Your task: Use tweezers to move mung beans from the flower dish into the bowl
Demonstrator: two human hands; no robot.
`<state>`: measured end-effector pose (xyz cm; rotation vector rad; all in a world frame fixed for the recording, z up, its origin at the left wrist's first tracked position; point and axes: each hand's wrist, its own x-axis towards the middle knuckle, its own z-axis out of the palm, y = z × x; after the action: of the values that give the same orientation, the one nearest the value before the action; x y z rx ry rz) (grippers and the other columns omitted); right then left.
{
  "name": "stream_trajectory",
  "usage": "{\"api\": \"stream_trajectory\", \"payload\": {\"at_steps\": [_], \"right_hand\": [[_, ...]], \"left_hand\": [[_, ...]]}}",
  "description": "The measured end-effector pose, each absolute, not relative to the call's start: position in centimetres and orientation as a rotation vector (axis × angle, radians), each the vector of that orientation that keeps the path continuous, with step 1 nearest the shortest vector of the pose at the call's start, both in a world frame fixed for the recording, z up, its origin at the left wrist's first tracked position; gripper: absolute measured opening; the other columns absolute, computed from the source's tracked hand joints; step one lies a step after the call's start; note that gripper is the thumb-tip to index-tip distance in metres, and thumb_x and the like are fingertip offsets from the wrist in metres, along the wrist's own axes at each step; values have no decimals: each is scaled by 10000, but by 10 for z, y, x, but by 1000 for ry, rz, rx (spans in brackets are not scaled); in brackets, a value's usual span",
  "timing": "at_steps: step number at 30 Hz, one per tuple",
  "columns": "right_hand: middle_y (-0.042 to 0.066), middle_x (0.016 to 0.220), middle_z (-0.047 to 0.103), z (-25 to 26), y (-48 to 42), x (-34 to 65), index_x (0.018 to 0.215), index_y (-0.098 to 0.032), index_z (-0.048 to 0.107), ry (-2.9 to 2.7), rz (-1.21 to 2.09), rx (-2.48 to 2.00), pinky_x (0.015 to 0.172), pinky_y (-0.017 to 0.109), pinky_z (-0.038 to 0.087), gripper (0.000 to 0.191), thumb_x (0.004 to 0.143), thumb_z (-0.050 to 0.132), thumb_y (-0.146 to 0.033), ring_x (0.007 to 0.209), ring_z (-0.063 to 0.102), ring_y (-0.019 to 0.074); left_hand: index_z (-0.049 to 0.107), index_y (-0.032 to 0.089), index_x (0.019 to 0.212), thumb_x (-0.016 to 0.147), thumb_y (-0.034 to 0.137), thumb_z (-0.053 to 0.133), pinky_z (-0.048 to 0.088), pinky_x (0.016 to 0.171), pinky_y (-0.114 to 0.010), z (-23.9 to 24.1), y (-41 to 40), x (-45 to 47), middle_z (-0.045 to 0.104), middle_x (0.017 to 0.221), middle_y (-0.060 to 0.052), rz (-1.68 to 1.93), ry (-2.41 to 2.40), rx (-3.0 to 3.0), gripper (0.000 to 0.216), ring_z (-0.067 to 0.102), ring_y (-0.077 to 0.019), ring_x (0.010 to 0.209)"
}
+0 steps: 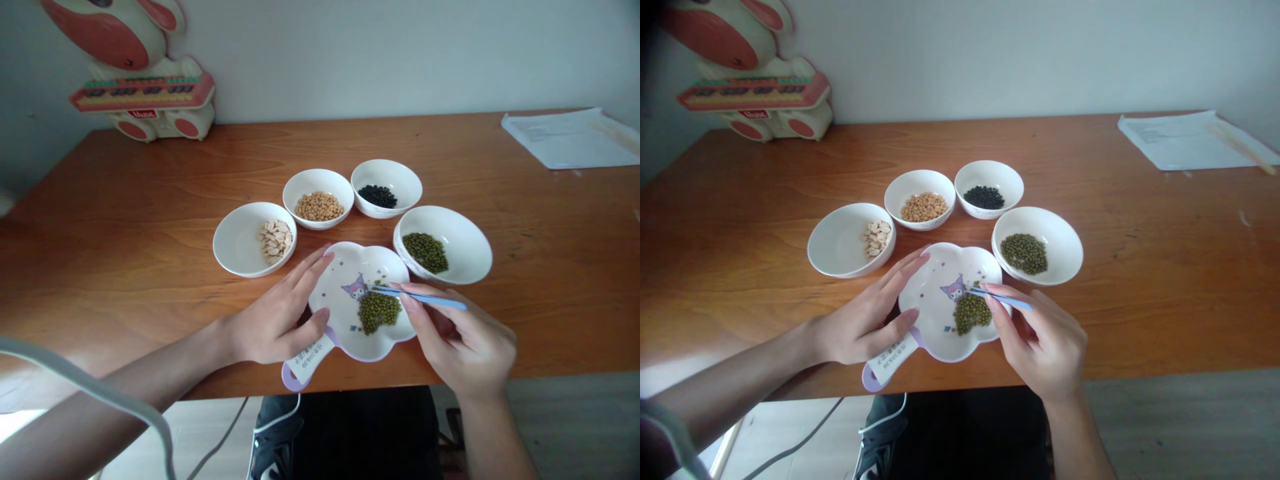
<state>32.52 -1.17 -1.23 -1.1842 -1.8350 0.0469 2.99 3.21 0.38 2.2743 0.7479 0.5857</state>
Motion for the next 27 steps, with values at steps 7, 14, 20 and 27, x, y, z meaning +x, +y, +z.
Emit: {"api": "stream_trajectory", "payload": {"at_steps": [7, 14, 20, 27], "right_hand": [[17, 1102, 867, -13, -13, 325, 1230, -258, 789, -1849, 75, -1162, 807, 280, 655, 362, 924, 809, -66, 847, 822, 168], [14, 1103, 867, -14, -13, 325, 1222, -258, 792, -1846, 82, -1158, 819, 280, 658, 374, 910, 813, -51, 853, 824, 168], [8, 1081, 870, -13, -15, 327, 1211, -290, 813, -1820, 57, -1178, 778, 315, 675, 368, 911, 815, -77, 842, 836, 201], [7, 1059, 869, -18, -20, 320, 1235, -296, 826, -1283, -72, -1287, 753, 326, 678, 344, 943, 810, -115, 822, 834, 205]], "left_hand": [[44, 206, 1778, 1101, 303, 528, 334, 1376, -662, 3, 32, 30, 167, 1842, -257, 585, 752, 2277, 838, 216, -417, 1729], [43, 220, 1778, 1099, 287, 533, 337, 1371, -671, 3, 32, 31, 169, 1844, -251, 589, 745, 2272, 840, 224, -428, 1724], [40, 222, 1778, 1099, 286, 531, 328, 1374, -677, 4, 32, 29, 163, 1849, -239, 569, 759, 2266, 841, 218, -425, 1726], [45, 220, 1780, 1107, 293, 524, 334, 1376, -666, 5, 31, 29, 174, 1849, -231, 562, 775, 2268, 830, 223, -403, 1729]]}}
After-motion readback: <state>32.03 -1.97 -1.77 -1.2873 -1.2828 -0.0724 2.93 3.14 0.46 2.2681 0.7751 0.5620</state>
